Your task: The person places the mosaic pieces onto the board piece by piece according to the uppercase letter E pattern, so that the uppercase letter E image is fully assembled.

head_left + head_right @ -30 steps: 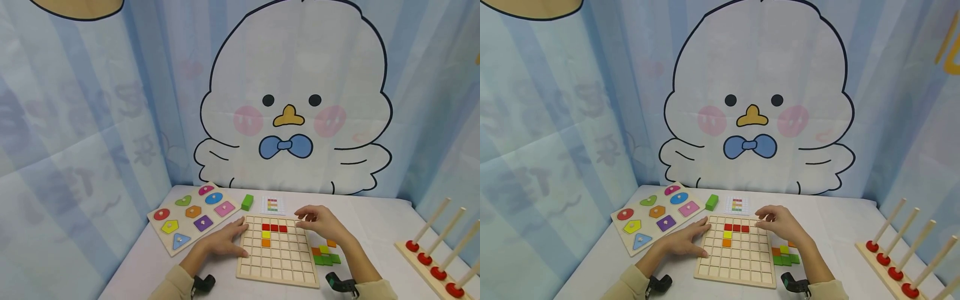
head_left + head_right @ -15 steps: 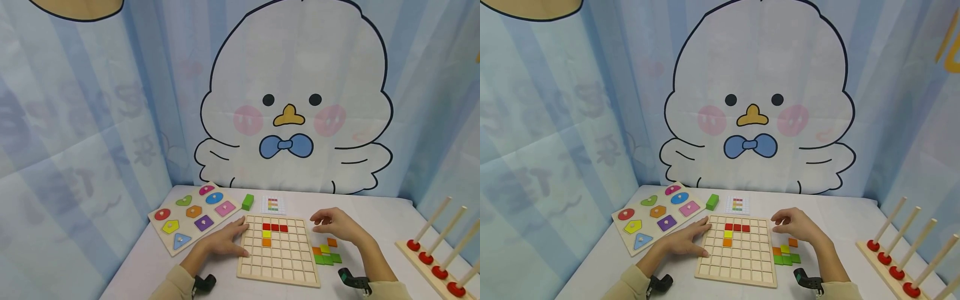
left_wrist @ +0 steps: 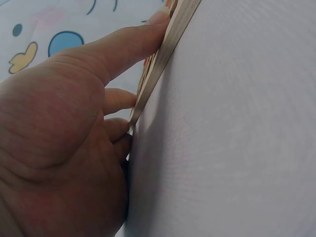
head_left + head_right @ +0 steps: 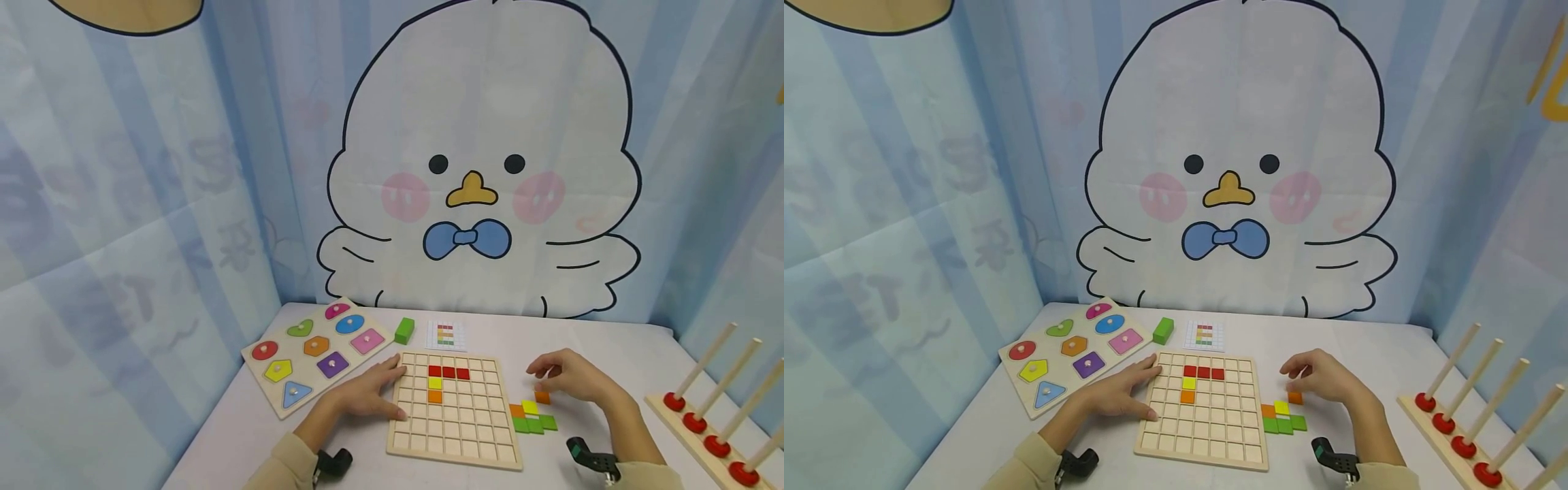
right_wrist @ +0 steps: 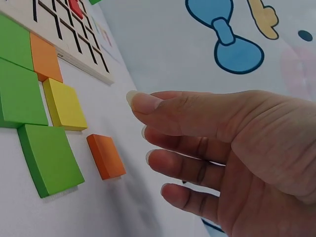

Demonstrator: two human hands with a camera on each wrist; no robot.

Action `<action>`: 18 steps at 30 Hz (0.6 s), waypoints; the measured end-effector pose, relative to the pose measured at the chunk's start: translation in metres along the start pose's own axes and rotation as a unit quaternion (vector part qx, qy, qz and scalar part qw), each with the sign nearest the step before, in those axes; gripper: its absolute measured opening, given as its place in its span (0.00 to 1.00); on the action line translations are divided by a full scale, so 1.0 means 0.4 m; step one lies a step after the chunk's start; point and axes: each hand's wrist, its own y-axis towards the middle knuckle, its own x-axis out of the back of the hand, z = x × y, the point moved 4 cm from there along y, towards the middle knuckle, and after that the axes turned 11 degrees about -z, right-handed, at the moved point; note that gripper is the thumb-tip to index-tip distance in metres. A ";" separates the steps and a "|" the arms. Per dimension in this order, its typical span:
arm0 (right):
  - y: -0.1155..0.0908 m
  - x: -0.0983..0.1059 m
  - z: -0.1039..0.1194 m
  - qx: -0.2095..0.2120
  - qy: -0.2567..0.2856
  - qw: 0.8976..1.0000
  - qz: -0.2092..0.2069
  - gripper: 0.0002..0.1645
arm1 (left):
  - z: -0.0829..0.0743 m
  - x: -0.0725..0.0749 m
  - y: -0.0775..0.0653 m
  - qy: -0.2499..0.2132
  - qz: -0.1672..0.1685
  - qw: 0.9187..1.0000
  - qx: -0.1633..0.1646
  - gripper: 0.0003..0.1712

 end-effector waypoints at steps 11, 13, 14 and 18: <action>-0.008 0.000 -0.029 -0.037 0.013 0.999 0.032 0.16 | -0.003 0.001 -0.001 0.001 0.000 1.000 0.002 0.55; -0.008 -0.002 -0.032 -0.031 0.017 0.999 0.039 0.16 | -0.004 0.001 -0.002 0.002 0.000 1.000 -0.001 0.55; -0.008 -0.003 -0.034 -0.027 0.018 0.999 0.041 0.16 | -0.005 0.001 -0.003 0.002 0.000 1.000 -0.003 0.55; -0.008 -0.008 -0.040 -0.018 0.019 0.999 0.047 0.15 | -0.006 0.001 -0.004 0.003 0.002 1.000 -0.008 0.56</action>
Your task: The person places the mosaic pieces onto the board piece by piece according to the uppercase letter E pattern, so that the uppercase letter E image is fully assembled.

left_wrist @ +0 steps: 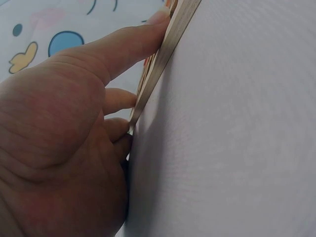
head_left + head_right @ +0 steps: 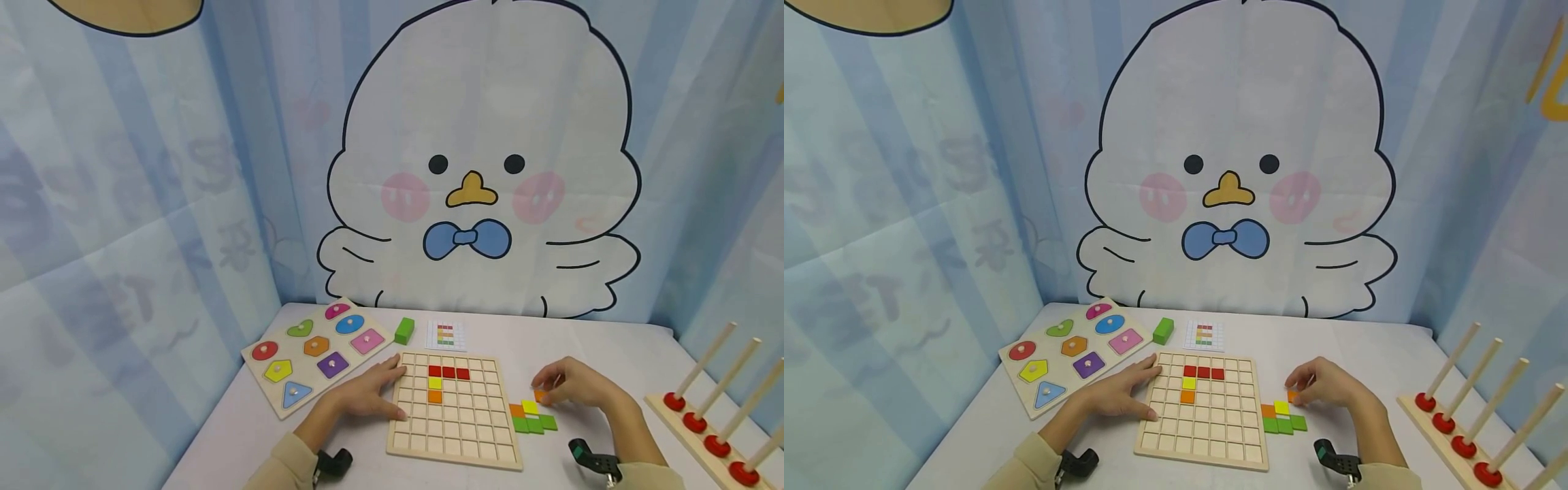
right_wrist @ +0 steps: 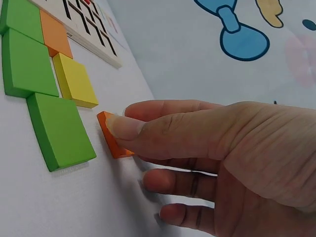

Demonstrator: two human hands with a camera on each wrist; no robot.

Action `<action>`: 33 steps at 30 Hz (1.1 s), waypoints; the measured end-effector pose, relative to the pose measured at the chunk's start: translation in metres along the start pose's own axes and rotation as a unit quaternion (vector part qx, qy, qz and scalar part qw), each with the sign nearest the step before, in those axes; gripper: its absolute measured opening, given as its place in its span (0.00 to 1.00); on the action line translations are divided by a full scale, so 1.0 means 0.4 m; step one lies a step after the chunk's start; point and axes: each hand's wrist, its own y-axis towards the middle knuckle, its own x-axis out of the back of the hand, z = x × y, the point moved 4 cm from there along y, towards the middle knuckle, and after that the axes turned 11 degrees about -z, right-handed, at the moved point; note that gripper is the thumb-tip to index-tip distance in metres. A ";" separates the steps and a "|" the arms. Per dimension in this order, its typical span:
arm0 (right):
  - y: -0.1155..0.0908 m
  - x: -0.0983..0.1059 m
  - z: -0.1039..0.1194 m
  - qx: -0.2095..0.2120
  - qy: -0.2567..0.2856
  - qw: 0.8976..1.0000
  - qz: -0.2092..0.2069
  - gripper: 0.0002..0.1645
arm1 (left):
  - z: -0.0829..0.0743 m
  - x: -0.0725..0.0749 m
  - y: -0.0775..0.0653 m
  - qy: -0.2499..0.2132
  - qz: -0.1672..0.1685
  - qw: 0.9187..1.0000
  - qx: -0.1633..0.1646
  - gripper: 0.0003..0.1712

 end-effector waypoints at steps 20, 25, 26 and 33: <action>0.005 -0.011 0.002 -0.005 -0.008 1.000 -0.006 0.13 | 0.001 0.000 0.002 0.003 -0.004 1.000 0.010 0.55; 0.010 -0.017 0.005 -0.003 -0.010 1.000 -0.006 0.13 | 0.001 0.000 0.003 -0.001 -0.005 1.000 0.009 0.55; 0.010 -0.019 0.005 -0.004 -0.010 1.000 -0.008 0.13 | 0.001 0.000 0.002 -0.002 -0.005 1.000 0.009 0.55; 0.012 -0.021 0.000 -0.020 0.010 0.999 -0.029 0.12 | 0.002 -0.001 0.001 -0.003 -0.004 1.000 0.010 0.54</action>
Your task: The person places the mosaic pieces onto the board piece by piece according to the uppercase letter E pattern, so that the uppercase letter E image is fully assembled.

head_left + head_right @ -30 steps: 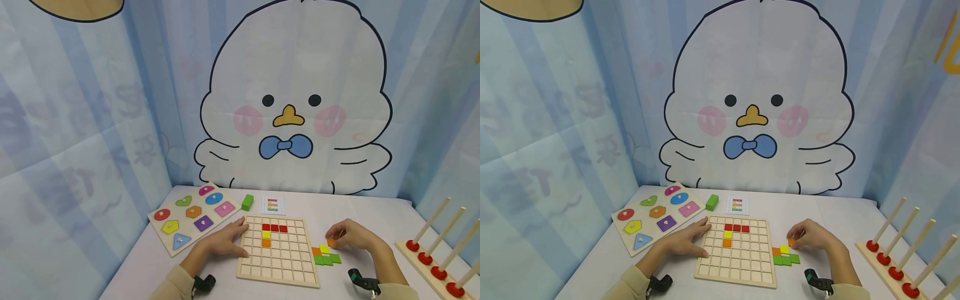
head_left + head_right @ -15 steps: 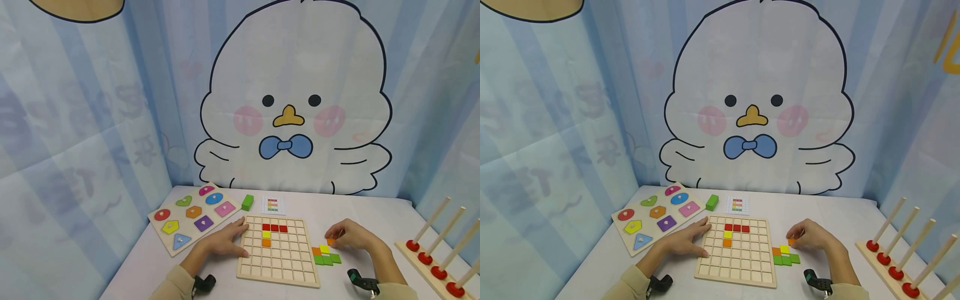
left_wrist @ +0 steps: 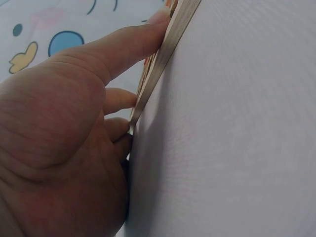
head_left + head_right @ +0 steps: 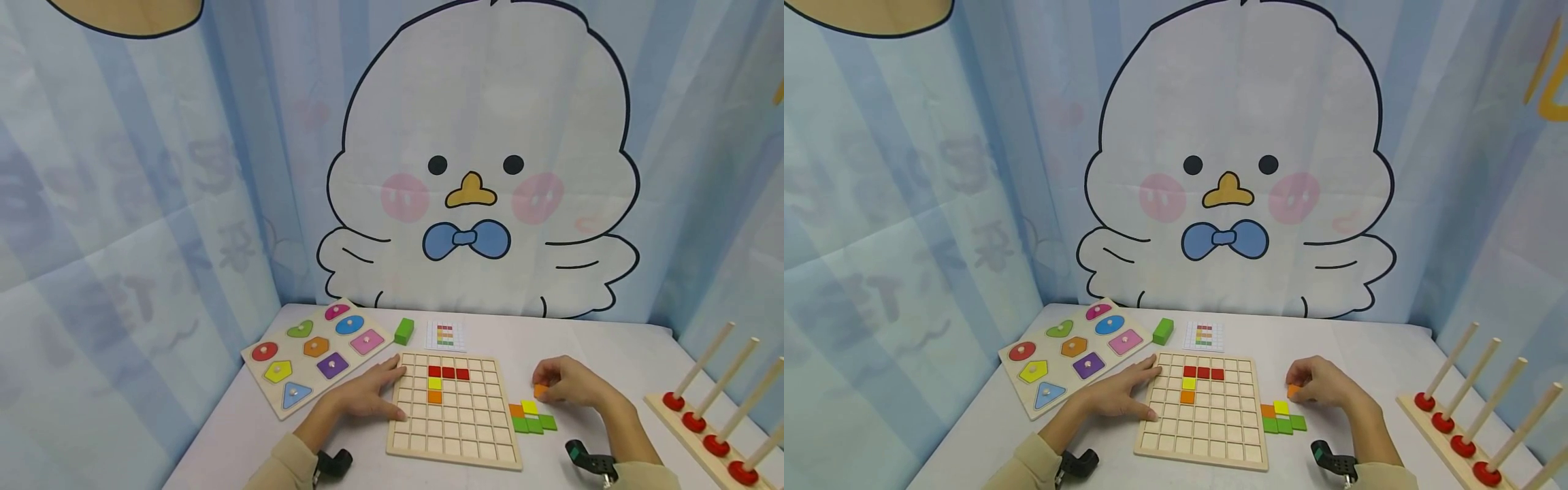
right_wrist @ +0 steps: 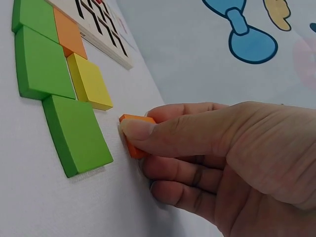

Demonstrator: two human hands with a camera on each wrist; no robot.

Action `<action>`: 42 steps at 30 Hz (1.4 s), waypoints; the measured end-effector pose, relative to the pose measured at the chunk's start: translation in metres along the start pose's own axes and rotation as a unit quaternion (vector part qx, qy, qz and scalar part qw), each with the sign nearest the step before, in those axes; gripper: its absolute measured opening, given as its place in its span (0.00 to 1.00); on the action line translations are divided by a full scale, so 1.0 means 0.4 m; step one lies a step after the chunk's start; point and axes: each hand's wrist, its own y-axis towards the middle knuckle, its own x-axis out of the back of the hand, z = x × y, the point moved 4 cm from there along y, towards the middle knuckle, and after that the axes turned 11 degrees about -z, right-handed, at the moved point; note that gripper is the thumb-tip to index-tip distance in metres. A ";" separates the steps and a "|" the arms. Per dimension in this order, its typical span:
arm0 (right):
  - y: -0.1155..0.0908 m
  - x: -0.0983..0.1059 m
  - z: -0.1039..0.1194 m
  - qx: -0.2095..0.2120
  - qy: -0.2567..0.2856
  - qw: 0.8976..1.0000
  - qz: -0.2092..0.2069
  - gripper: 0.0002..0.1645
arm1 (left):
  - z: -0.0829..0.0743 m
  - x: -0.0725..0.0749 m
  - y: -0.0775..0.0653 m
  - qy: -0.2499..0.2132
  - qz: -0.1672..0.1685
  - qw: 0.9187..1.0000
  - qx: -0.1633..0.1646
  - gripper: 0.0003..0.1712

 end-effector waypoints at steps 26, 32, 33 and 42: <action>0.019 -0.017 0.122 0.072 0.126 0.983 -0.114 0.17 | 0.002 0.000 0.002 0.000 0.001 1.000 0.000 0.55; 0.027 -0.047 0.163 0.093 0.132 0.981 -0.106 0.17 | 0.004 -0.002 0.003 0.000 0.001 1.000 0.000 0.55; 0.028 -0.051 0.168 0.096 0.132 0.981 -0.103 0.17 | 0.004 -0.002 0.003 0.000 0.001 1.000 0.000 0.55; 0.033 -0.090 0.204 0.110 0.105 0.984 -0.094 0.14 | 0.005 -0.001 0.002 -0.001 0.001 1.000 0.003 0.55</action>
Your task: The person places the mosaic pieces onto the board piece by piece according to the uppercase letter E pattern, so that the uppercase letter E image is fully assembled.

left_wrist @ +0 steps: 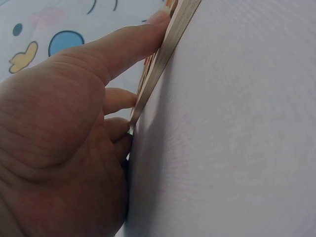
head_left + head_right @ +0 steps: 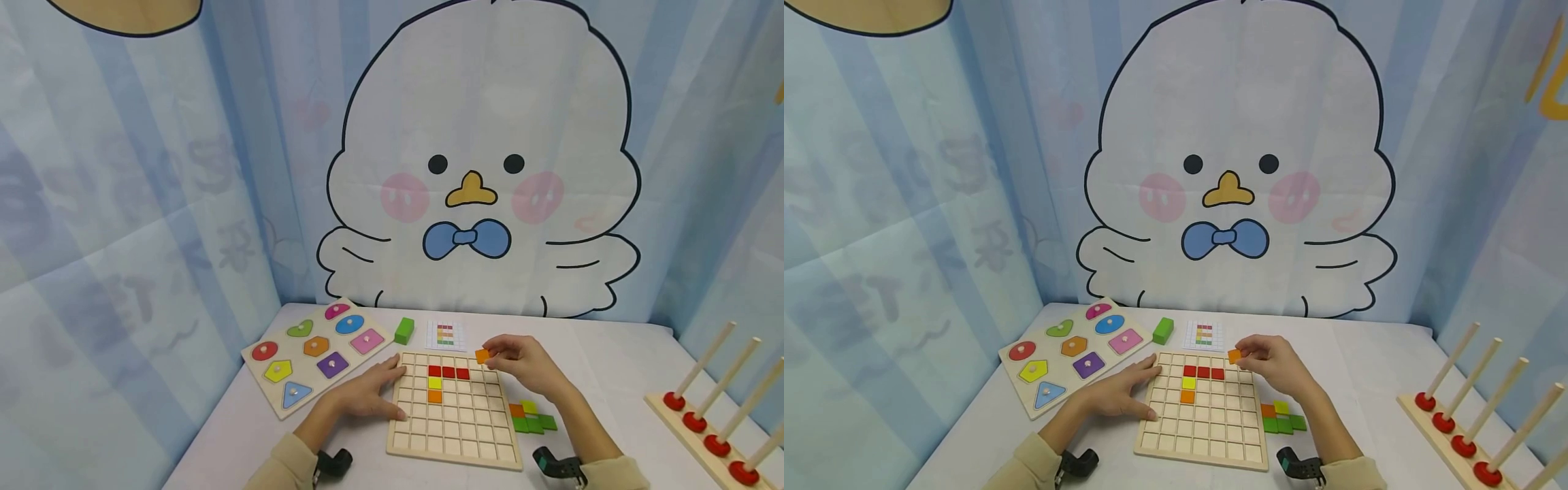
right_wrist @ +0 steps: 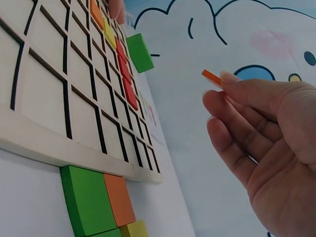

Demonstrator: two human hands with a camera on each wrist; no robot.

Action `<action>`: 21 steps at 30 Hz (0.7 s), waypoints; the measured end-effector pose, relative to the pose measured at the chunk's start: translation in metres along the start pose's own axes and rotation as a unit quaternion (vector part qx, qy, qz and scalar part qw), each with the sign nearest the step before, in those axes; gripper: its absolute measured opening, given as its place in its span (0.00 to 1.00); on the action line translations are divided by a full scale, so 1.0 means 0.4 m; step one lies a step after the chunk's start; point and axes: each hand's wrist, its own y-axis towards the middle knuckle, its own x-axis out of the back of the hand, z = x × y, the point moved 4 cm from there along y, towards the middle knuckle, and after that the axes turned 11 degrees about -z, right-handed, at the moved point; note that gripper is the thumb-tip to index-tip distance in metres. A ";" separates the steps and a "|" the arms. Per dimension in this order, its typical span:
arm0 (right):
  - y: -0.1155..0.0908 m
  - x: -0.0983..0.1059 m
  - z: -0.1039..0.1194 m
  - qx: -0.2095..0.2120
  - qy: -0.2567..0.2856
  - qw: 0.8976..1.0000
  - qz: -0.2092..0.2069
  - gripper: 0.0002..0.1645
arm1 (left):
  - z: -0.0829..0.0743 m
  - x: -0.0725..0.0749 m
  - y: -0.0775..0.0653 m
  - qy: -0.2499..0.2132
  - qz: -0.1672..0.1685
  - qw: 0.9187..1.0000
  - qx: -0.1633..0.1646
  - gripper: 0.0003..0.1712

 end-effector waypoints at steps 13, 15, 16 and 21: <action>-0.002 -0.058 0.031 0.029 -0.015 0.999 0.031 0.14 | -0.001 -0.001 0.000 0.002 0.001 1.000 -0.005 0.55; -0.002 -0.066 0.033 0.029 -0.015 0.999 0.038 0.14 | -0.001 -0.001 0.000 0.000 0.000 1.000 -0.005 0.55; -0.002 -0.069 0.033 0.030 -0.017 0.999 0.041 0.13 | -0.001 -0.001 0.001 0.000 0.000 1.000 -0.006 0.55; -0.003 -0.090 0.036 0.041 -0.033 0.997 0.055 0.13 | -0.003 0.001 0.000 0.000 0.001 1.000 -0.008 0.55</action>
